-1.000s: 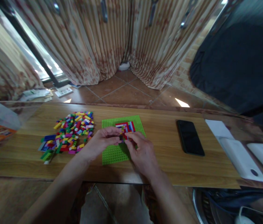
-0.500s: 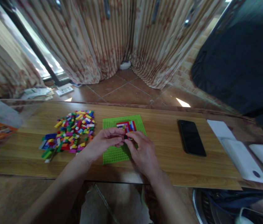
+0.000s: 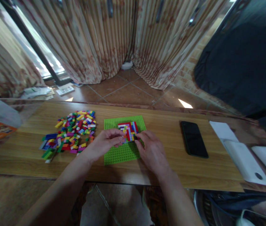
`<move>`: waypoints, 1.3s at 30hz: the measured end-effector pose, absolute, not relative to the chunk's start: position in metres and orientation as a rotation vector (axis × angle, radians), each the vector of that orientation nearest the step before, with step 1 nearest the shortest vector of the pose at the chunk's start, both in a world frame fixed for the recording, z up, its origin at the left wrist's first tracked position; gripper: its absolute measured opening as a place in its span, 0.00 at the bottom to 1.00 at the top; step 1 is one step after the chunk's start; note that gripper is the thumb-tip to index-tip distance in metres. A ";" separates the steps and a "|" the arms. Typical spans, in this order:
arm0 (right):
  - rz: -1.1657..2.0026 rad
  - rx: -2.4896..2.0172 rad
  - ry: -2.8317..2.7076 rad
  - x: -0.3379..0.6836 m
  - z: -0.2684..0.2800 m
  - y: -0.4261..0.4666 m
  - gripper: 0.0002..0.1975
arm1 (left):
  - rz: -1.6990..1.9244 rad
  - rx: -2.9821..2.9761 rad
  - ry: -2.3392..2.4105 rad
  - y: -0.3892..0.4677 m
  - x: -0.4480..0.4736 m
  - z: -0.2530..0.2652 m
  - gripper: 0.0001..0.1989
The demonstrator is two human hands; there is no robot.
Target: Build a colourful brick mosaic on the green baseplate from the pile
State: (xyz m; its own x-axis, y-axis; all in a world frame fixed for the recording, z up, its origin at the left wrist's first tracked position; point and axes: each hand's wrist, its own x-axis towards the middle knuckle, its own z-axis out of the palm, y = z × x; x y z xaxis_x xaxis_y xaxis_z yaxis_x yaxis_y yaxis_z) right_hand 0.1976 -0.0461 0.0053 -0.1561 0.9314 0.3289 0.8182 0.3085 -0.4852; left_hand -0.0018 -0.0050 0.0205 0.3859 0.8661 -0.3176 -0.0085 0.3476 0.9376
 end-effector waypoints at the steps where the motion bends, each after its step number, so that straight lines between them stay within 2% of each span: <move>1: 0.259 -1.551 -2.009 0.197 0.005 -0.046 0.11 | 0.719 1.060 1.008 -0.005 -0.002 0.020 0.07; 27: 0.433 -1.584 -1.794 0.196 0.004 -0.042 0.10 | 0.712 1.112 1.006 -0.004 -0.005 0.014 0.07; 33: 0.578 -1.614 -1.598 0.195 0.004 -0.041 0.12 | 0.709 1.115 1.008 -0.004 -0.006 0.013 0.07; 39: 0.587 -1.758 -1.452 0.188 0.001 -0.035 0.15 | 0.721 1.119 1.006 -0.003 -0.006 0.012 0.08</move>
